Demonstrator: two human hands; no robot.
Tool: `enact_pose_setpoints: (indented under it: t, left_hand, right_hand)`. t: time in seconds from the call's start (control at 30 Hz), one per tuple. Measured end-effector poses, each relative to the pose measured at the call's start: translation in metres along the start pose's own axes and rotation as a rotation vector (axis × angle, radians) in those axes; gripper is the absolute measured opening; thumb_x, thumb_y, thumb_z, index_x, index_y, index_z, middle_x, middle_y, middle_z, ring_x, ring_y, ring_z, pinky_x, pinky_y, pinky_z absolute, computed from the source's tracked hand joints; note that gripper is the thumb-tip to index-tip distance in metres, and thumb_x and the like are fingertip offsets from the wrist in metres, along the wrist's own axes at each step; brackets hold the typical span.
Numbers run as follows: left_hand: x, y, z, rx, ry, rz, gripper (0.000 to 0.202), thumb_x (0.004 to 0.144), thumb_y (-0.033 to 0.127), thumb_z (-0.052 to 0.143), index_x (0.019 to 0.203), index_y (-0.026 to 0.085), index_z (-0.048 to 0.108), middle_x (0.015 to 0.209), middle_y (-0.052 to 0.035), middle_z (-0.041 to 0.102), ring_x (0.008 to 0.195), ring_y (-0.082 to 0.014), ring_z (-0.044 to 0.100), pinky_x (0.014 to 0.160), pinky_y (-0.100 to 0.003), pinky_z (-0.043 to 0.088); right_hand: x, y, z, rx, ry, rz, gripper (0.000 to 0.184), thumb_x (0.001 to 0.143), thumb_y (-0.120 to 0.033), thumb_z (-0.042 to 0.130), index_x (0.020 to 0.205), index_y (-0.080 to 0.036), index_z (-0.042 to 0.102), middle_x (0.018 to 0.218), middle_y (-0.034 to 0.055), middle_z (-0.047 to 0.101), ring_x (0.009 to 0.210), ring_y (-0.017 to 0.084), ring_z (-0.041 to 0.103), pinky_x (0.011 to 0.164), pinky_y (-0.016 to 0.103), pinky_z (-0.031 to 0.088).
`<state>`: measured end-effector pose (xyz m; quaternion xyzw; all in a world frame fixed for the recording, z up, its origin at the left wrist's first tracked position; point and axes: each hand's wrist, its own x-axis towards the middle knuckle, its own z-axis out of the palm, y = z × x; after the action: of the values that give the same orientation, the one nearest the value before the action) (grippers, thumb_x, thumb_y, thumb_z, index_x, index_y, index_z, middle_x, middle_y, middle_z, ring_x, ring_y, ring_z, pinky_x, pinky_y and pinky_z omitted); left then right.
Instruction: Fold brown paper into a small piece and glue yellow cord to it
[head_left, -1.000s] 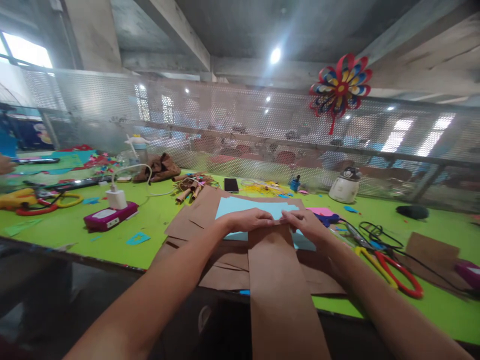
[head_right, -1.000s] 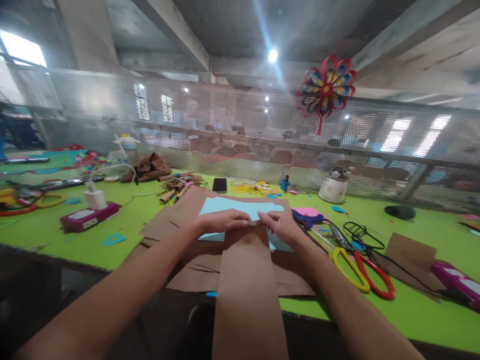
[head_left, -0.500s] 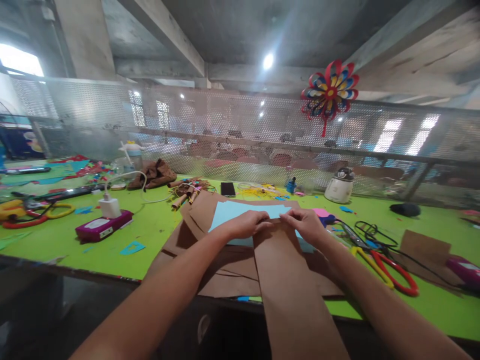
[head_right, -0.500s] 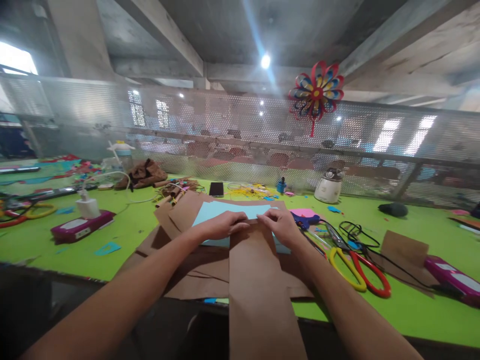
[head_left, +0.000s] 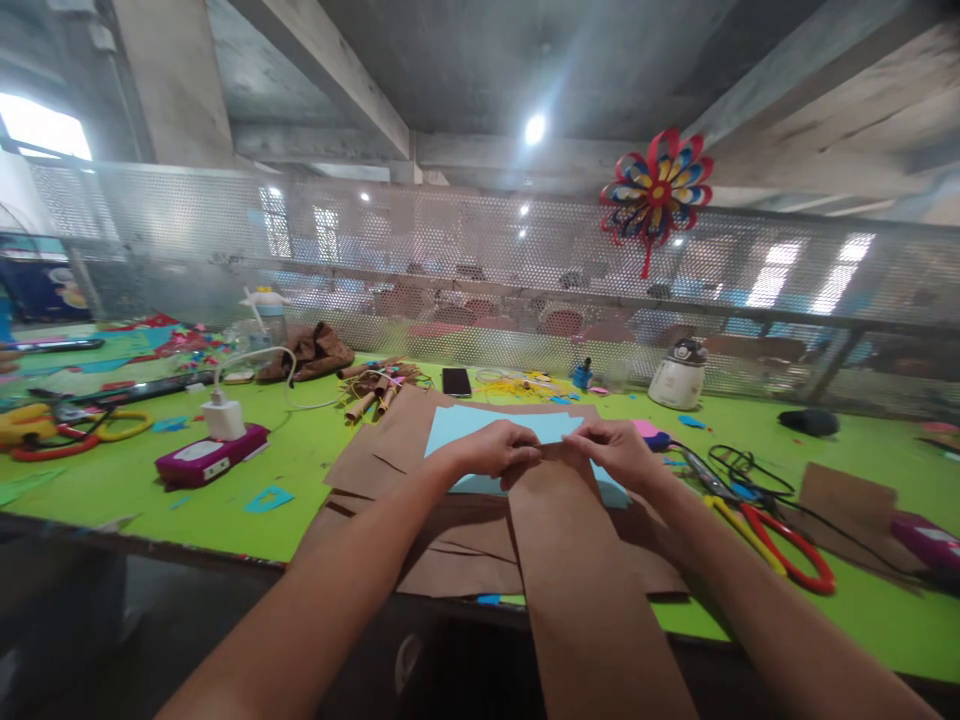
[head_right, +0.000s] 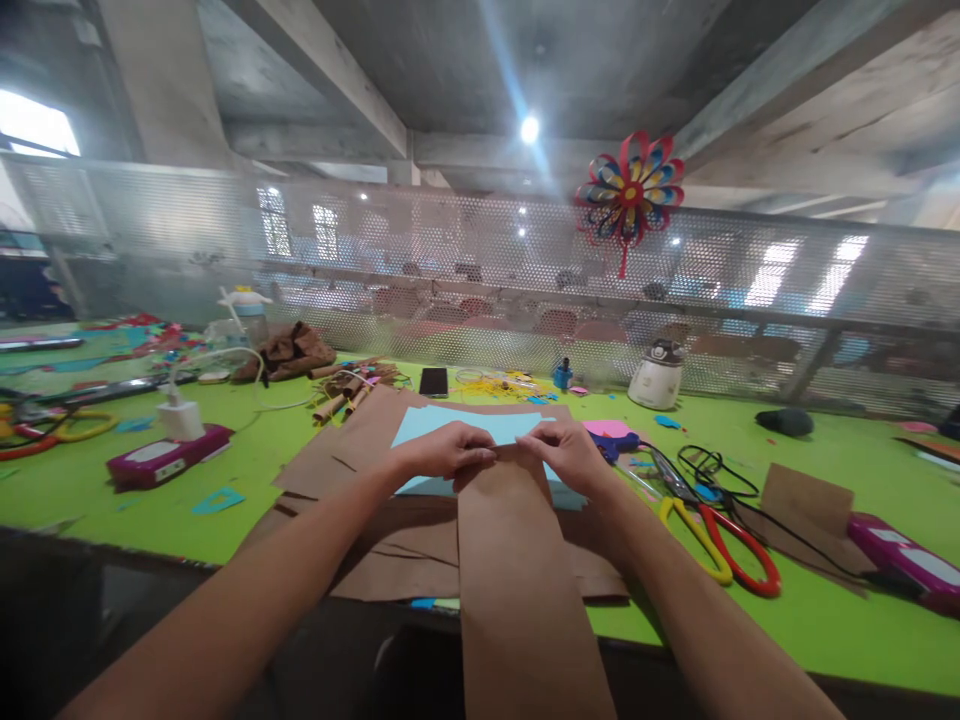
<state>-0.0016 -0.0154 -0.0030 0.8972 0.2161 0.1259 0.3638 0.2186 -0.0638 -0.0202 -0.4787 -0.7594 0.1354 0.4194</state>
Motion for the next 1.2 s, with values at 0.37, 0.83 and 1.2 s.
enact_pose_setpoints:
  t: [0.37, 0.83, 1.2]
  left_hand:
    - [0.001, 0.001, 0.002, 0.022, 0.019, 0.009, 0.023, 0.085, 0.034, 0.047, 0.081, 0.013, 0.057, 0.055, 0.0036, 0.053, 0.042, -0.0049, 0.047, 0.046, -0.017, 0.033]
    - [-0.001, -0.007, -0.006, -0.033, -0.064, -0.02, 0.035, 0.085, 0.042, 0.042, 0.062, 0.015, 0.046, 0.047, 0.0047, 0.048, 0.038, -0.0054, 0.044, 0.042, -0.017, 0.032]
    - [0.007, -0.014, -0.003, 0.198, 0.099, 0.097, 0.023, 0.079, 0.029, 0.052, 0.092, 0.014, 0.064, 0.078, -0.0015, 0.064, 0.069, -0.0103, 0.053, 0.064, -0.02, 0.038]
  right_hand:
    - [0.001, 0.0, -0.005, 0.075, -0.22, -0.001, 0.025, 0.076, -0.038, 0.058, 0.083, -0.017, 0.07, 0.075, 0.0044, 0.066, 0.068, 0.014, 0.056, 0.061, 0.025, 0.043]
    - [0.002, 0.007, -0.007, -0.023, -0.3, 0.033, 0.033, 0.08, -0.042, 0.051, 0.075, -0.013, 0.066, 0.058, 0.0016, 0.055, 0.054, 0.01, 0.045, 0.05, 0.023, 0.035]
    - [-0.002, 0.001, 0.005, -0.066, -0.354, -0.02, 0.034, 0.083, -0.04, 0.046, 0.08, -0.013, 0.067, 0.059, 0.0, 0.055, 0.053, 0.009, 0.044, 0.05, 0.021, 0.034]
